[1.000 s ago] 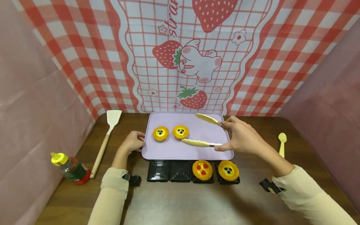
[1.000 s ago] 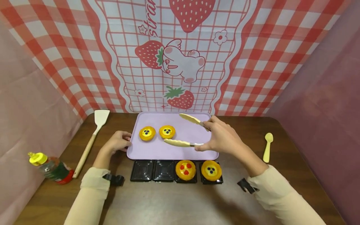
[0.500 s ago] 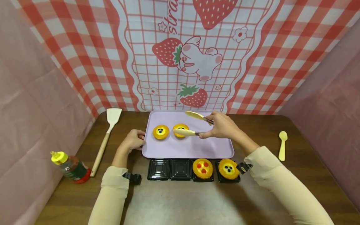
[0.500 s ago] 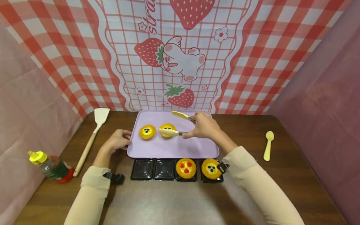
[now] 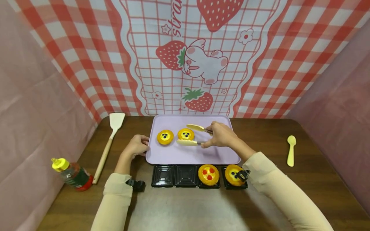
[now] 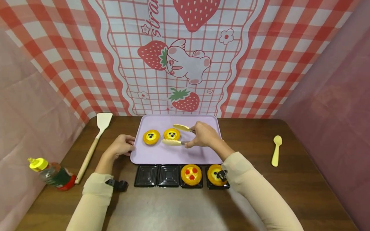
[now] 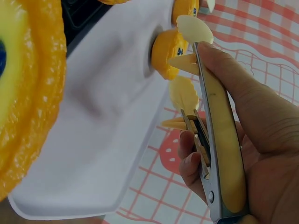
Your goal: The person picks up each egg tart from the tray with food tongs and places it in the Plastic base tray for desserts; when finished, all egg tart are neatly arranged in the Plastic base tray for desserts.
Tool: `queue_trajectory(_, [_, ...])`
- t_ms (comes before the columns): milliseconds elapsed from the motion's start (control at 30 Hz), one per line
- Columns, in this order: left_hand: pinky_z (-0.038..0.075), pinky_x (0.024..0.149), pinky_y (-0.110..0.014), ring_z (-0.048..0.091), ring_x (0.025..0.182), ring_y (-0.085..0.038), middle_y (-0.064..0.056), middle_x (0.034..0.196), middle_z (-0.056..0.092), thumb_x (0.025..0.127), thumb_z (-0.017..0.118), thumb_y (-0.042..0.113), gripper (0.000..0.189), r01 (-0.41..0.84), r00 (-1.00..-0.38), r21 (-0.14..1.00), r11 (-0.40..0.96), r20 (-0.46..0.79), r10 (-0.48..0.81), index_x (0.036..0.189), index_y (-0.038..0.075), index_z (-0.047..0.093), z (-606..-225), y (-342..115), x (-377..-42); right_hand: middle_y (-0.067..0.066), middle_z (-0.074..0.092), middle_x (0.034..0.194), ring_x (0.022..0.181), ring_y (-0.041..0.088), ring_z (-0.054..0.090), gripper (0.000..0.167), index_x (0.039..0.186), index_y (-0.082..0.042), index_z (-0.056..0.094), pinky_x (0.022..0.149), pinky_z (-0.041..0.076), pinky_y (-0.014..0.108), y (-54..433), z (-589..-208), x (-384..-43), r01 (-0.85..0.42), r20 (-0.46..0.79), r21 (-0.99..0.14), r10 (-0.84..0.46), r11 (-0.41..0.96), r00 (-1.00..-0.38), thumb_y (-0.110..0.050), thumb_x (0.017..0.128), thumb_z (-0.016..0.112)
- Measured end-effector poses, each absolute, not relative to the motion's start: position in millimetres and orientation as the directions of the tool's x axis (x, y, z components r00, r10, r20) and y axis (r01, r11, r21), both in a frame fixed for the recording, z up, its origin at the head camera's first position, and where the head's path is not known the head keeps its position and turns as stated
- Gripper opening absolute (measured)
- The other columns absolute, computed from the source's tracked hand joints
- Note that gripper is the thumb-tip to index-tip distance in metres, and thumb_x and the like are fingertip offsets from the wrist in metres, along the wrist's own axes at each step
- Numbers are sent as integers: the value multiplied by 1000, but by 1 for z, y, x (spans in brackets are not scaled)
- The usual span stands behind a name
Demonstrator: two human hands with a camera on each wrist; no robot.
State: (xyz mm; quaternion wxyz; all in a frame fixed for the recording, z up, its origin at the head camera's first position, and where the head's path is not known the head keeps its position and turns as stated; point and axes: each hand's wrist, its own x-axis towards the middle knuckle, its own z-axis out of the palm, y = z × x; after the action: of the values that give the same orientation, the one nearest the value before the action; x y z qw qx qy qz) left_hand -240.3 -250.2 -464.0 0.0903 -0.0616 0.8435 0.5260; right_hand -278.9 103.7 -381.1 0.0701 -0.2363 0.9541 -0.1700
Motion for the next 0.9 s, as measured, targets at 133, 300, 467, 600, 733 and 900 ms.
queue_trajectory(133, [60,55,-37,56,72,-22,-16,93,52,75,61,-12,49,-206,-975,874,440,-223,-14,123,-17,53,-463,-250,-241,5,52,80,71,19,44,64,106,-3,73,60,35,33,103,-383,-280,-416,-64,-367,-469,832,-881,-48,64,90])
queue_trajectory(300, [60,56,-37,56,73,-23,-16,93,52,75,62,-11,48,-215,-973,873,438,-230,-18,123,-16,54,-462,-250,-241,6,56,82,72,20,45,71,117,0,71,60,34,32,101,-385,-282,-409,-70,-377,-466,831,-882,-47,66,90])
queue_trajectory(467, [60,56,-37,56,73,-23,-16,93,52,75,62,-11,49,-217,-972,876,431,-234,-13,123,-16,53,-463,-251,-241,6,55,82,73,20,46,68,117,0,70,59,34,32,100,-389,-283,-394,-86,-387,-458,834,-885,-43,68,89])
queue_trajectory(600, [60,56,-37,56,73,-23,-16,93,52,76,62,-11,48,-215,-972,876,431,-234,-9,122,-16,54,-463,-251,-242,8,62,91,76,21,47,68,121,0,69,61,36,32,101,-390,-282,-395,-86,-393,-461,830,-883,-41,70,89])
queue_trajectory(733, [60,56,-37,57,73,-23,-17,93,52,76,62,-11,47,-214,-972,872,441,-234,-7,122,-16,54,-462,-252,-242,9,64,95,77,21,48,67,122,-1,69,62,37,32,101,-390,-283,-409,-77,-391,-472,825,-878,-39,71,89])
queue_trajectory(900, [60,57,-36,57,74,-23,-17,94,52,76,62,-10,48,-219,-971,868,446,-239,-12,123,-16,53,-461,-252,-241,8,63,95,77,21,48,67,122,0,69,62,37,32,102,-389,-282,-417,-77,-387,-480,822,-874,-39,72,88])
